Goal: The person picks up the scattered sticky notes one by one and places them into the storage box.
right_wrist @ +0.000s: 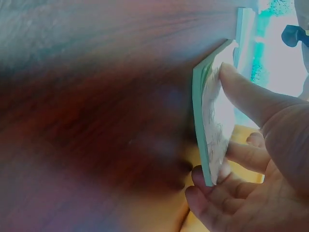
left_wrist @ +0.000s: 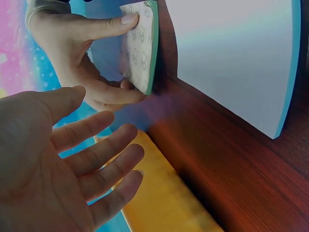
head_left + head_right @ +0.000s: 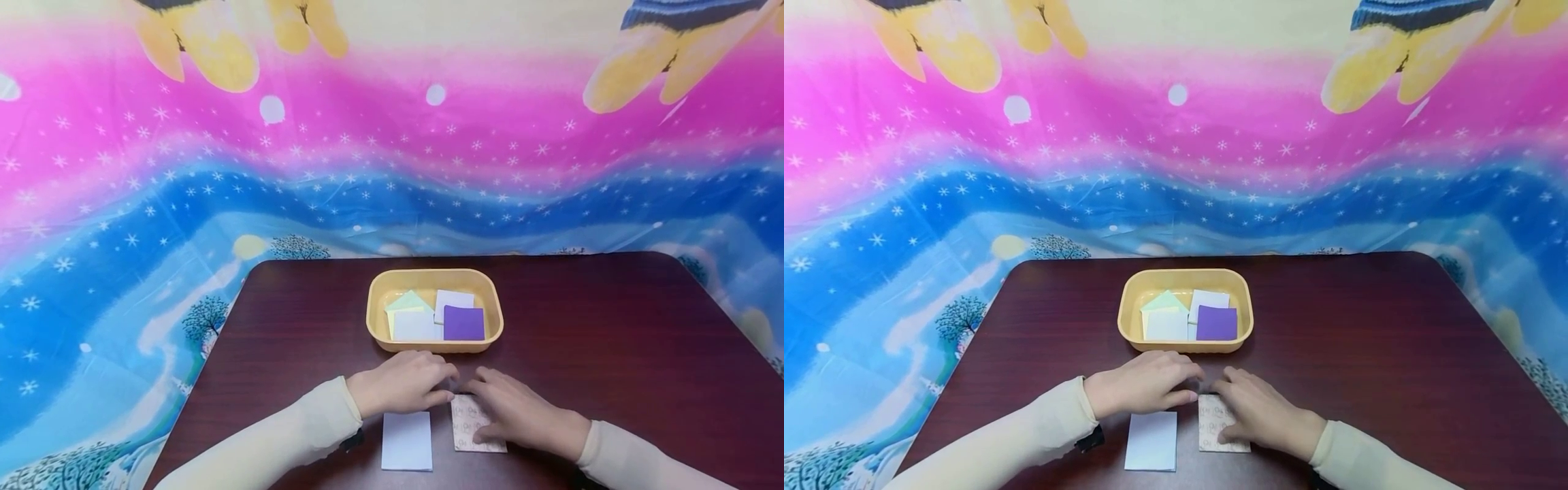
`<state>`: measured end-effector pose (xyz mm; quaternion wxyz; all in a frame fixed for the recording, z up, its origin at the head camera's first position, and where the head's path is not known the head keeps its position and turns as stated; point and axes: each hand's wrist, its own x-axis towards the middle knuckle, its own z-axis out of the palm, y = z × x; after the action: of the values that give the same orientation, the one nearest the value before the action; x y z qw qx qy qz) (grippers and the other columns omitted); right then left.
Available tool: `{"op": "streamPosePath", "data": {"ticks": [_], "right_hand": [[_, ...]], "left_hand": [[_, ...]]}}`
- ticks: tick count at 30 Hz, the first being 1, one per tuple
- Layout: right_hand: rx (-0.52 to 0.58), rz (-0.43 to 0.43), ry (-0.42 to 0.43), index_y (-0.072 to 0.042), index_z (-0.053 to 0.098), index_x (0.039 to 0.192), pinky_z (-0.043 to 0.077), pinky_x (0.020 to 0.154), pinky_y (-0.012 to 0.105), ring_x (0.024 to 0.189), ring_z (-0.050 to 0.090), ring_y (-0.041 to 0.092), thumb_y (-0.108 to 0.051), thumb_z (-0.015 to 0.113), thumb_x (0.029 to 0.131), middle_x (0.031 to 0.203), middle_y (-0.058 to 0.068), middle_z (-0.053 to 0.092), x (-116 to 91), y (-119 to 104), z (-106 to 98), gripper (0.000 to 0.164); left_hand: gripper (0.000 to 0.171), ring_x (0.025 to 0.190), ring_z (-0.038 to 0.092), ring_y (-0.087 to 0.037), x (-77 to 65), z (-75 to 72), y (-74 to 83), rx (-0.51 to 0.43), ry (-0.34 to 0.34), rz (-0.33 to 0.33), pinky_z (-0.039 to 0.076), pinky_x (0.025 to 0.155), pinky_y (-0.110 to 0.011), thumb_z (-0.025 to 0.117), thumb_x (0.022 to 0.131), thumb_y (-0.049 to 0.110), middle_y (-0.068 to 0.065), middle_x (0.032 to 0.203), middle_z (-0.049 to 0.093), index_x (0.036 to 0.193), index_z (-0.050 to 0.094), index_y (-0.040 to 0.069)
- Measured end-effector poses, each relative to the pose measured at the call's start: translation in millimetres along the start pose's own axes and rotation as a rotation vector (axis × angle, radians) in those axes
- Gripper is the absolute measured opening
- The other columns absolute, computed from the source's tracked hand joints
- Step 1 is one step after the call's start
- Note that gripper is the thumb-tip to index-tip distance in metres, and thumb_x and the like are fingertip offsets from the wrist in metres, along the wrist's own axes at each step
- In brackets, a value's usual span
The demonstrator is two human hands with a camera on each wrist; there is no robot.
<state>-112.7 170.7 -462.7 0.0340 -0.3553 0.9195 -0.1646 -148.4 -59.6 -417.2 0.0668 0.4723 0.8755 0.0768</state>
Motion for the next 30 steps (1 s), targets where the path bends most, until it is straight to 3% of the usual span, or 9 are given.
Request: {"op": "streamPosePath", "data": {"ticks": [5,10,19,30], "right_hand": [[0.054,-0.013,0.014,-0.011,0.069,0.11,0.044,0.067,0.022,0.076,0.041,-0.001,-0.037,0.092,0.066,0.092,-0.01,0.045,-2,3,-1,0.056],[0.08,0.005,-0.015,-0.011,0.067,0.111,0.047,0.068,0.023,0.077,0.046,-0.002,-0.032,0.089,0.072,0.097,-0.009,0.052,-3,6,-4,0.049],[0.092,-0.005,0.071,-0.019,0.066,0.098,0.051,0.067,0.026,0.075,0.054,-0.005,-0.014,0.072,0.091,0.085,-0.016,0.062,-6,12,-7,0.01],[0.117,0.009,0.082,-0.021,0.065,0.092,0.045,0.061,0.022,0.068,0.047,-0.006,-0.013,0.071,0.092,0.077,-0.019,0.055,-4,14,-12,0.01]], "left_hand": [[0.026,0.09,0.067,-0.003,0.0,2.0,-0.3,0.02,-0.005,-0.009,0.052,0.078,-0.02,0.064,0.099,0.036,0.007,0.106,0.073,0.12,0.07,0.021],[0.027,0.094,0.068,-0.002,0.6,2.1,1.3,0.028,-0.009,-0.015,0.052,0.079,-0.02,0.064,0.099,0.037,0.008,0.108,0.073,0.12,0.07,0.022],[0.027,0.094,0.068,-0.004,2.2,-0.2,2.7,0.027,0.002,-0.013,0.053,0.081,-0.022,0.064,0.099,0.036,0.007,0.108,0.073,0.121,0.07,0.021],[0.026,0.093,0.067,-0.003,4.2,-1.2,2.0,0.015,0.017,-0.011,0.053,0.08,-0.021,0.065,0.099,0.035,0.006,0.105,0.073,0.119,0.07,0.02]]}}
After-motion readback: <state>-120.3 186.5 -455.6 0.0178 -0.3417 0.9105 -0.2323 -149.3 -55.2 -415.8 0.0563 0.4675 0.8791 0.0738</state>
